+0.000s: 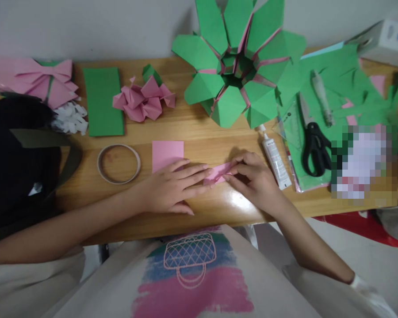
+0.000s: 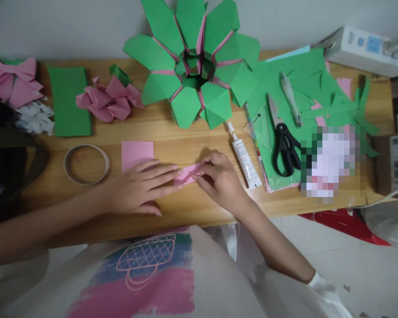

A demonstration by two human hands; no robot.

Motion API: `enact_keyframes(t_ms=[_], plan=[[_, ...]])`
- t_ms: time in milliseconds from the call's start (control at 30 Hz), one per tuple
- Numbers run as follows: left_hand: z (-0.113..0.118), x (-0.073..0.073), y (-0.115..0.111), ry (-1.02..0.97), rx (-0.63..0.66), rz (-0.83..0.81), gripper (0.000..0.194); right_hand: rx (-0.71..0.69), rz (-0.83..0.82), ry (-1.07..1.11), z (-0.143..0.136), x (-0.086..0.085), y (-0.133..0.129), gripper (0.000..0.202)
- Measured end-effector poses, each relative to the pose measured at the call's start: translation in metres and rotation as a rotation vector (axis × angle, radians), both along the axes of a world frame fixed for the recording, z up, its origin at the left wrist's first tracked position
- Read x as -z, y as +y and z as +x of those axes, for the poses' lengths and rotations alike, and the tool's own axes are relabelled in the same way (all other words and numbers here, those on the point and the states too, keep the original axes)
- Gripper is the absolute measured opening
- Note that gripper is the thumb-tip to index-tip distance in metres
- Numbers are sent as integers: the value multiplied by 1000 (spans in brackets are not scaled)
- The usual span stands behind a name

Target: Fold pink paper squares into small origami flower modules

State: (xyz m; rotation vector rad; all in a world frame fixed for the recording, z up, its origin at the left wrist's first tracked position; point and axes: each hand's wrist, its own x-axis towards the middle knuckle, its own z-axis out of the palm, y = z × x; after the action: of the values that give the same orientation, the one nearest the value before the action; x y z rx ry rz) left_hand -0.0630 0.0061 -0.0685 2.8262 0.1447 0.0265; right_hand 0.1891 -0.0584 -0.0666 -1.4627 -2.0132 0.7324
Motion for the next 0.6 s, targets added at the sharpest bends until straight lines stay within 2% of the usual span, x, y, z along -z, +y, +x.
enact_keyframes(t_ms=[367,600], plan=[[2,1,0,4,0,68,68,61,-3,-14,-2,1,2,9],[5,0,-1,-12,-2,103,66,87,-98,-52,-6,-5,7,10]])
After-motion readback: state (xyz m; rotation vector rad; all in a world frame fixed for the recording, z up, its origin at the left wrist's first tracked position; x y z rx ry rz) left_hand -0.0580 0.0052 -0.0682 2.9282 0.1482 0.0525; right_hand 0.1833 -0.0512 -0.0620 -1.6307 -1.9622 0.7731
